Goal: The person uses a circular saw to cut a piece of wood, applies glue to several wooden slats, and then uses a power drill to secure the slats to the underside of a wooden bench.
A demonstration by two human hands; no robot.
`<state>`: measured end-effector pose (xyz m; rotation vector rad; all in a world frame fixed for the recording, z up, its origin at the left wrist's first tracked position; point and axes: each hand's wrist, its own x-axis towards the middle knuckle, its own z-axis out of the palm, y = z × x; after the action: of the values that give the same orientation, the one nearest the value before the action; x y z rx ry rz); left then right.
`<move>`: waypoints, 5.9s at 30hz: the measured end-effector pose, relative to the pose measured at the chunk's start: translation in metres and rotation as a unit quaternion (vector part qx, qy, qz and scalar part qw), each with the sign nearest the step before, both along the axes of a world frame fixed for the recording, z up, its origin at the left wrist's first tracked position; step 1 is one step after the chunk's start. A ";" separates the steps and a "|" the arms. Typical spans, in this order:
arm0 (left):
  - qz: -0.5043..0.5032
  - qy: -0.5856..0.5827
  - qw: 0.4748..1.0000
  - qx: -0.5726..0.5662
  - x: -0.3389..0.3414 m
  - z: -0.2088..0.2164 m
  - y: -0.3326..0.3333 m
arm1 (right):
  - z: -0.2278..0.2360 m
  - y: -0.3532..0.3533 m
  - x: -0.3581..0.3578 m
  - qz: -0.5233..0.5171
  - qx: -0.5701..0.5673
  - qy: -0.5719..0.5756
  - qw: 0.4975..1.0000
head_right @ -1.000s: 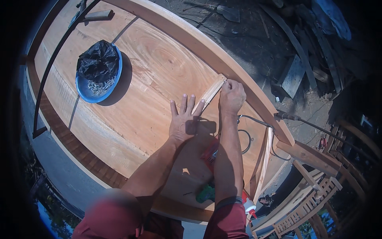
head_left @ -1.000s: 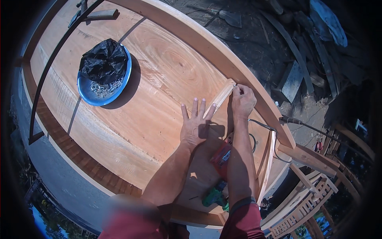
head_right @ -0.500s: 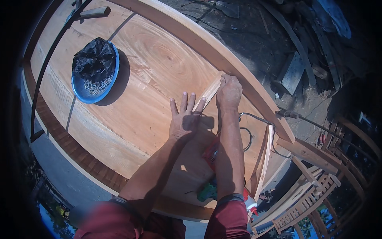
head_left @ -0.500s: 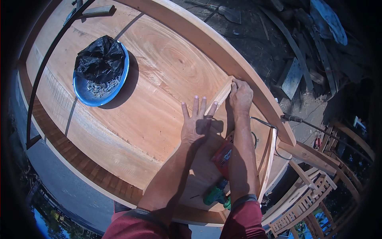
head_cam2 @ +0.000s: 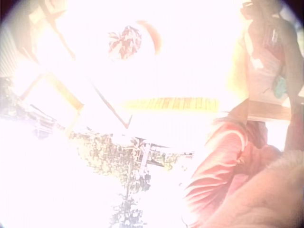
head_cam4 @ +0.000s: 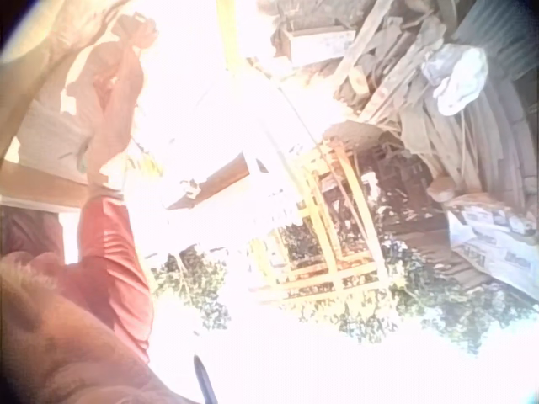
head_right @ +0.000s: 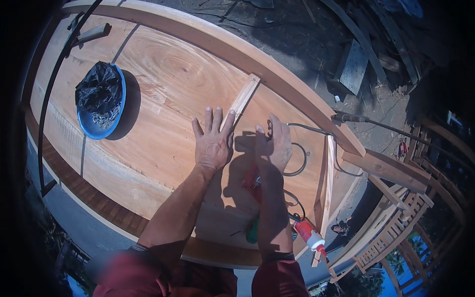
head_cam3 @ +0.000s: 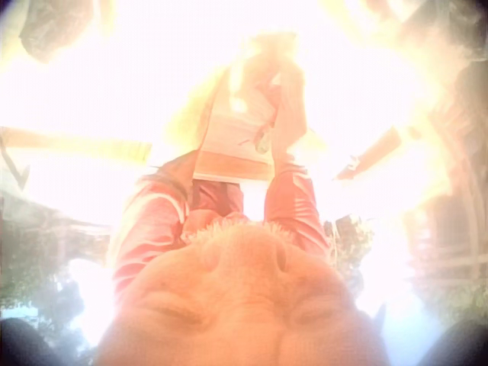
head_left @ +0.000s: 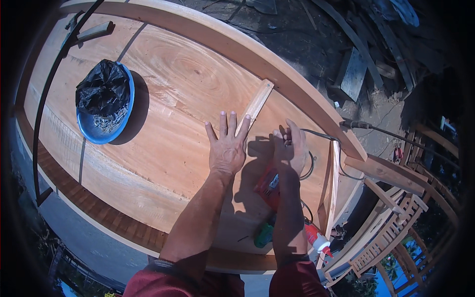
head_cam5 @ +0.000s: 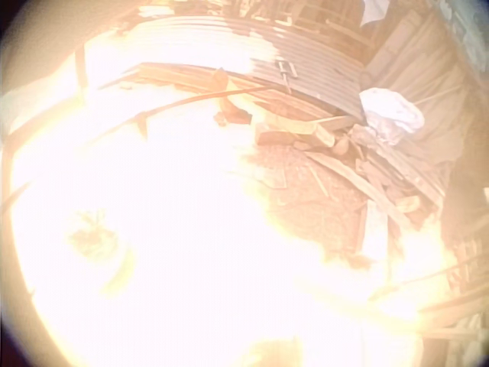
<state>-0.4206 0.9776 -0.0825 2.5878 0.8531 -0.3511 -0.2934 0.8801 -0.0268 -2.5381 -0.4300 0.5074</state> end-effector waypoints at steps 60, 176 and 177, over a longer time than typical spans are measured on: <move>0.004 0.022 0.999 -0.028 0.005 0.005 0.004 | 0.013 -0.061 -0.028 0.333 0.042 -0.149 0.930; 0.533 -0.208 0.102 -0.814 0.132 0.028 0.079 | 0.140 0.186 0.069 0.497 -0.424 -0.008 0.757; 0.549 -0.202 0.122 -0.802 0.133 0.041 0.080 | 0.146 0.183 0.068 0.494 -0.424 -0.011 0.759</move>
<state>-0.2875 1.0578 -0.0410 -0.3857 0.8375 0.0712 -0.2258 1.0630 0.1188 -2.9071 -1.9835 1.2757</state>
